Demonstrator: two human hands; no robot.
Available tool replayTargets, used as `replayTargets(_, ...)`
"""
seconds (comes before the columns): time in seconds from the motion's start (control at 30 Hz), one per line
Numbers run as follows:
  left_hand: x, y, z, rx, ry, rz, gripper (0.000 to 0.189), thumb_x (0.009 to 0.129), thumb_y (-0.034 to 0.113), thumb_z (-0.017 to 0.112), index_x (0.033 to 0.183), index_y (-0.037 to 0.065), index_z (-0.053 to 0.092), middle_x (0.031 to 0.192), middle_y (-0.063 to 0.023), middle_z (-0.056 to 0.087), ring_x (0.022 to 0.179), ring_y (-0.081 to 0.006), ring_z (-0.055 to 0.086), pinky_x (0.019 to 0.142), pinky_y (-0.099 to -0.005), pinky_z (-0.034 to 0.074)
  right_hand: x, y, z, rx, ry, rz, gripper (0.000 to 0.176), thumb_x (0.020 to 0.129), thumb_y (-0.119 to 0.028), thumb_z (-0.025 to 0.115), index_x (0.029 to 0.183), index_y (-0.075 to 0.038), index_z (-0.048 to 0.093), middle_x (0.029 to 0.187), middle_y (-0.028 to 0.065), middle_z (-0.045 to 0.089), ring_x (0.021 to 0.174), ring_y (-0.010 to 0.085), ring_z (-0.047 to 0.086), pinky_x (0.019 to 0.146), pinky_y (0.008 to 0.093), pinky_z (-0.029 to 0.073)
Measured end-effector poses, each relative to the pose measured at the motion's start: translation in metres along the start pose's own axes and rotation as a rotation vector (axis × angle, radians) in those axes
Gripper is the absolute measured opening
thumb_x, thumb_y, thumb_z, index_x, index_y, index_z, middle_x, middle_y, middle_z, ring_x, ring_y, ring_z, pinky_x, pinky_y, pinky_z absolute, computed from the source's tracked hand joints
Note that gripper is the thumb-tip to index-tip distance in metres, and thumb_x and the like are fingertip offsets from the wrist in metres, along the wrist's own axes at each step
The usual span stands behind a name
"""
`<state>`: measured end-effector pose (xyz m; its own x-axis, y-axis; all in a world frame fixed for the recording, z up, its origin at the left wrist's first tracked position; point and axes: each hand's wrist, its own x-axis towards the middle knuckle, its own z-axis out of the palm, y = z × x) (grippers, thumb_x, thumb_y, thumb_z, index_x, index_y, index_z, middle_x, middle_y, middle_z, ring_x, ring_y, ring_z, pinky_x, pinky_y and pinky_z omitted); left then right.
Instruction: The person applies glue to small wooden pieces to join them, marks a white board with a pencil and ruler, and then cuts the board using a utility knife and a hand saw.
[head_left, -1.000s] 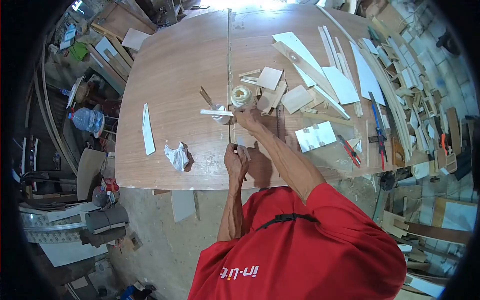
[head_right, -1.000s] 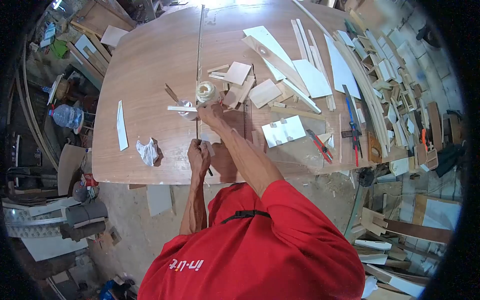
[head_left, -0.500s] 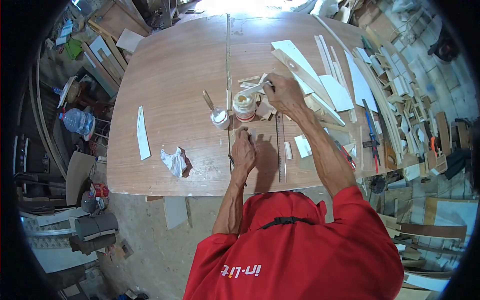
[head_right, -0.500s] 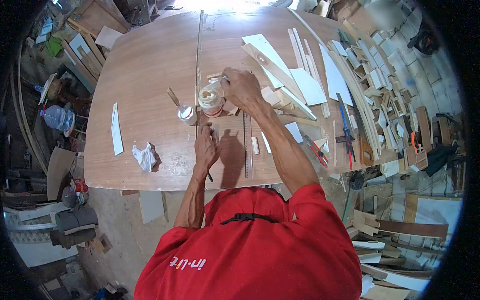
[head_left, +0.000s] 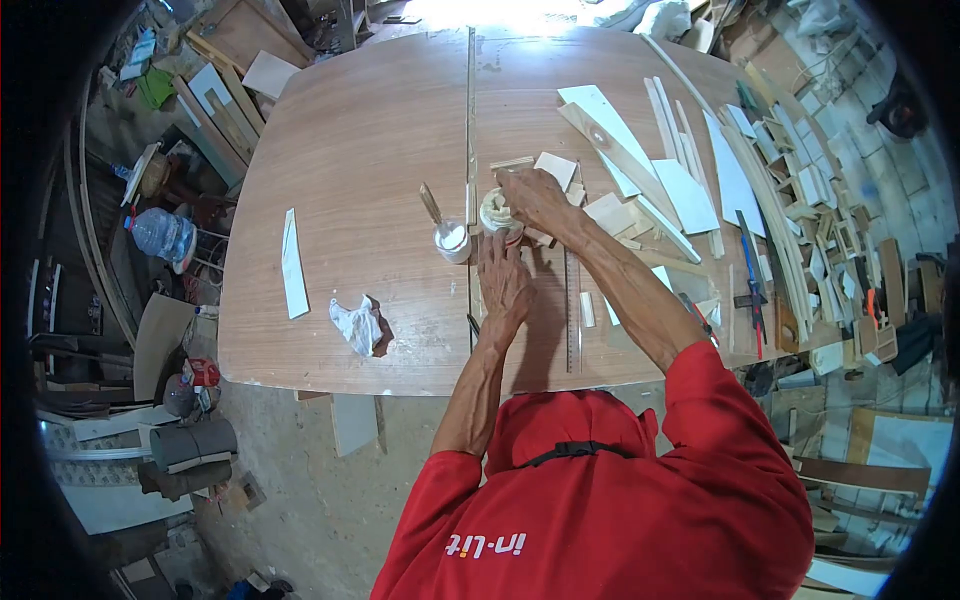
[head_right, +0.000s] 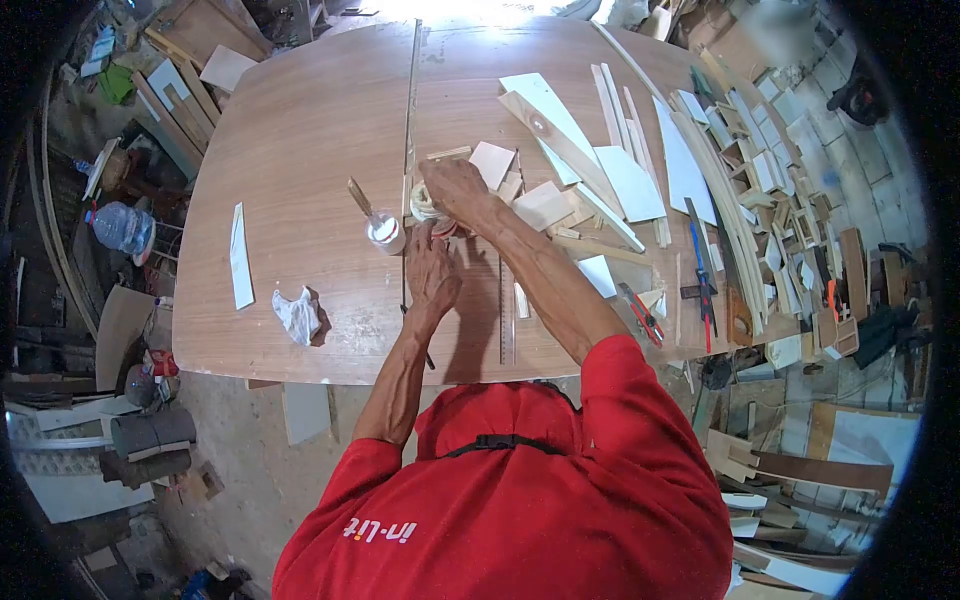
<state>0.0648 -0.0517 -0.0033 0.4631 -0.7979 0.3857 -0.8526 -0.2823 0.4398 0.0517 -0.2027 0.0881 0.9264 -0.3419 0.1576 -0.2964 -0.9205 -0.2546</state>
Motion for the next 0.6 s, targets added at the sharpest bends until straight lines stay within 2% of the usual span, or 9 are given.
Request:
replayTargets(0.07,-0.003,0.002,0.004,0.028,-0.002,-0.022,0.034,0.081,0.007,0.055,0.111,-0.008,0.056,0.135,-0.0224,0.042,0.129,-0.0407,0.036,0.106,-0.0504,0.030,0.000,-0.001,-0.001,0.016,-0.047,0.065,0.015,0.084,-0.005,0.054,0.094,0.003,0.061,0.087,0.0243,0.065,0.084,0.0401,0.067,0.072,0.0466,0.055)
replayTargets(0.13,-0.004,0.001,0.006,0.056,-0.003,-0.041,0.033,0.081,0.009,0.056,0.110,-0.007,0.057,0.136,-0.0218,0.041,0.130,-0.0404,0.035,0.105,-0.0520,0.029,0.001,-0.001,-0.001,-0.067,0.116,-0.045,0.016,0.078,-0.002,0.058,0.093,0.004,0.060,0.073,0.0205,0.065,0.071,0.0368,0.068,0.060,0.0463,0.055)
replayTargets(0.17,-0.005,0.002,0.006,0.020,-0.031,-0.058,0.041,0.079,0.007,0.058,0.118,-0.005,0.053,0.137,-0.0219,0.039,0.133,-0.0407,0.031,0.106,-0.0553,0.025,0.003,-0.001,0.000,-0.065,0.114,-0.044,0.016,0.078,-0.002,0.058,0.093,0.004,0.060,0.073,0.0205,0.065,0.071,0.0368,0.068,0.060,0.0463,0.055)
replayTargets(0.23,-0.004,0.003,0.008,-0.017,-0.059,-0.072,0.050,0.077,0.006,0.060,0.125,-0.002,0.050,0.139,-0.0219,0.038,0.137,-0.0410,0.027,0.106,-0.0587,0.021,0.011,-0.013,-0.012,-0.054,0.002,0.026,0.014,0.083,-0.005,0.054,0.090,0.003,0.062,0.085,0.0260,0.065,0.082,0.0408,0.067,0.071,0.0452,0.055)
replayTargets(0.33,-0.003,0.004,0.008,0.047,-0.110,-0.100,0.048,0.076,0.007,0.060,0.123,-0.002,0.051,0.138,-0.0215,0.038,0.137,-0.0397,0.027,0.105,-0.0605,0.020,0.014,-0.019,-0.014,-0.094,-0.158,0.022,0.013,0.082,-0.005,0.055,0.085,0.003,0.065,0.088,0.0256,0.065,0.086,0.0413,0.065,0.074,0.0460,0.054)
replayTargets(0.37,-0.003,0.004,0.008,0.062,-0.115,-0.095,0.045,0.076,0.008,0.060,0.119,-0.002,0.052,0.138,-0.0214,0.039,0.137,-0.0396,0.027,0.104,-0.0610,0.019,0.012,-0.018,-0.012,-0.095,-0.153,0.023,0.013,0.082,-0.005,0.055,0.085,0.003,0.065,0.088,0.0256,0.065,0.086,0.0413,0.065,0.074,0.0460,0.054)
replayTargets(0.43,-0.002,0.004,0.008,0.078,-0.117,-0.089,0.042,0.077,0.009,0.061,0.116,-0.002,0.054,0.137,-0.0213,0.039,0.136,-0.0396,0.027,0.104,-0.0615,0.019,0.006,-0.009,0.005,-0.027,0.093,-0.095,0.014,0.081,-0.006,0.057,0.082,0.004,0.067,0.088,0.0252,0.065,0.086,0.0415,0.066,0.074,0.0466,0.054)
replayTargets(0.5,-0.004,0.005,0.010,0.121,-0.119,-0.095,0.029,0.081,0.014,0.059,0.104,-0.003,0.060,0.138,-0.0184,0.038,0.134,-0.0369,0.030,0.102,-0.0574,0.025,0.006,0.000,0.011,0.021,0.052,-0.076,0.014,0.080,-0.007,0.058,0.083,0.004,0.068,0.087,0.0245,0.065,0.086,0.0409,0.066,0.074,0.0473,0.054)
replayTargets(0.6,-0.008,0.009,0.010,0.055,-0.047,-0.138,0.028,0.080,0.014,0.059,0.101,-0.004,0.060,0.141,-0.0185,0.036,0.136,-0.0371,0.027,0.103,-0.0579,0.023,0.011,0.007,0.010,0.078,-0.035,-0.005,0.015,0.079,-0.009,0.060,0.084,0.003,0.068,0.086,0.0230,0.065,0.087,0.0393,0.066,0.074,0.0481,0.053)
